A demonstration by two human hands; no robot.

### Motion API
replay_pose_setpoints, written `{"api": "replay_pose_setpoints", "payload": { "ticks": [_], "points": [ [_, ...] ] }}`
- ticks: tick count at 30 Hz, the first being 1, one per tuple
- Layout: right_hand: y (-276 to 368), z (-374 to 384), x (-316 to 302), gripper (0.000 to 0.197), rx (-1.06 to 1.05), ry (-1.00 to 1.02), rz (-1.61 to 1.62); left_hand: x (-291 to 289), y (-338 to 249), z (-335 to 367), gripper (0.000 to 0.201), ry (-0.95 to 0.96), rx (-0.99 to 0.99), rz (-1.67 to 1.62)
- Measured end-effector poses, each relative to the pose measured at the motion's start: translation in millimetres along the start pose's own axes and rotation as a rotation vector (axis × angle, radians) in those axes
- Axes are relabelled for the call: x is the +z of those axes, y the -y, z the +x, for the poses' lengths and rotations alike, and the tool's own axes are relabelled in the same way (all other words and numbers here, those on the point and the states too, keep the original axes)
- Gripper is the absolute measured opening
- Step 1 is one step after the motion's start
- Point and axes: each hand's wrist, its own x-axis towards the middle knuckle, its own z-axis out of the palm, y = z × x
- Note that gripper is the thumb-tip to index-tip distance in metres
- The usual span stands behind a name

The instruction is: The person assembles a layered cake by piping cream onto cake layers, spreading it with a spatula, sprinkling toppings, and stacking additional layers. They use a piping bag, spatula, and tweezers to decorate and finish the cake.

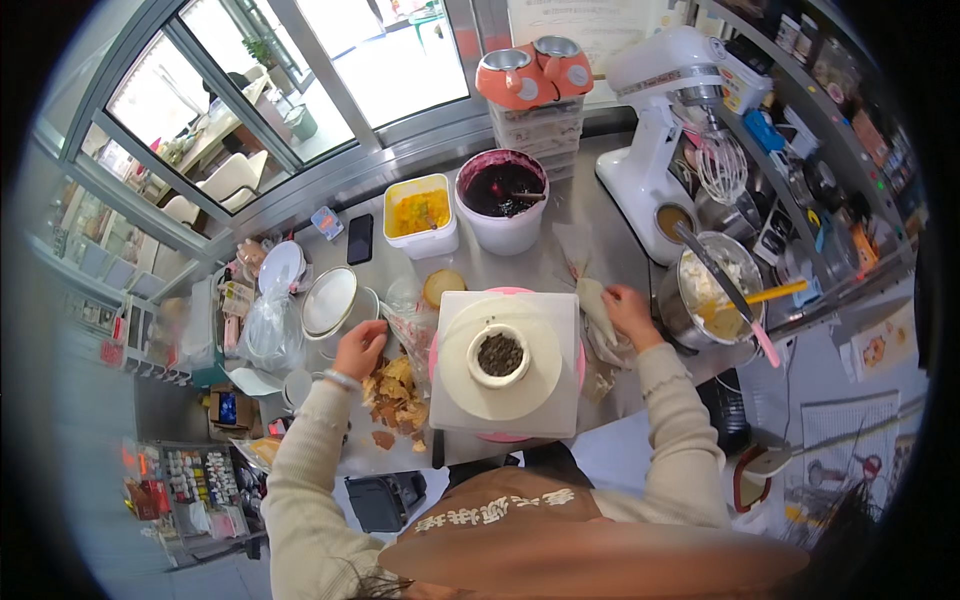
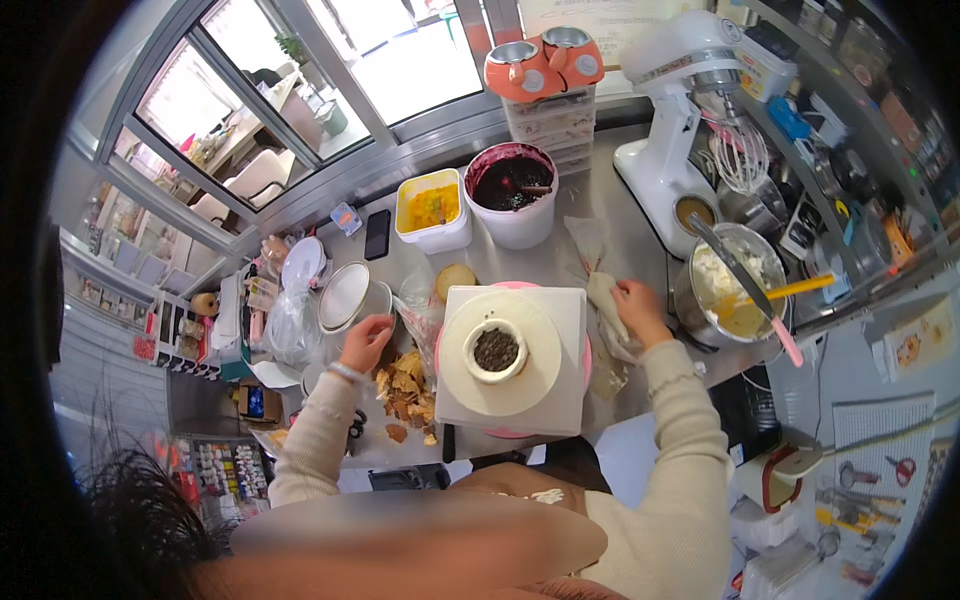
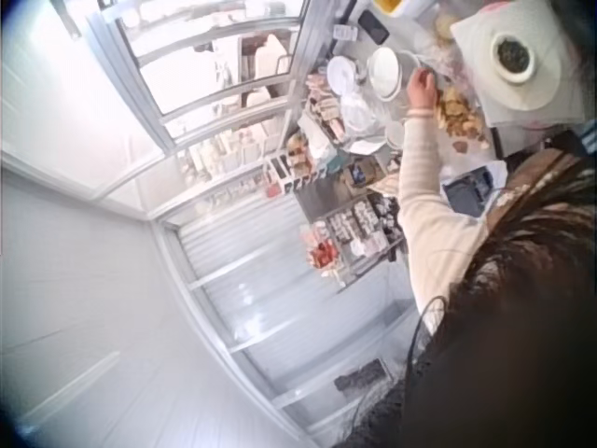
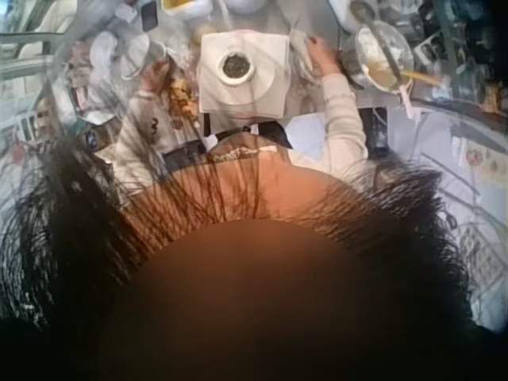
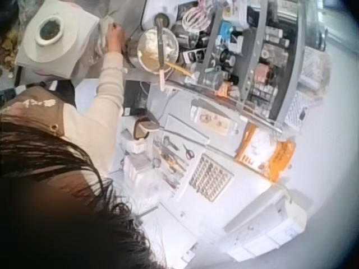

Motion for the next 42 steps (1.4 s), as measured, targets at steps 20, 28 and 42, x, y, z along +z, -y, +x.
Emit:
{"api": "replay_pose_setpoints", "payload": {
  "ticks": [20, 28, 42],
  "points": [
    [-5.1, 88.1, 44.4, 0.038, 0.068, 0.196, -0.076, 115.3, -7.7, 137.7, 0.053, -0.006, -0.026, 0.719],
    [31.3, 30.8, -31.5, 0.039, -0.146, -0.29, 0.261, 130.9, 6.8, 158.2, 0.055, -0.049, -0.264, 0.112],
    [233.1, -146.8, -298.2, 0.039, -0.416, -0.979, 1.653, 55.9, -19.7, 86.9, 0.046, -0.104, -0.258, -1.531]
  ]
}}
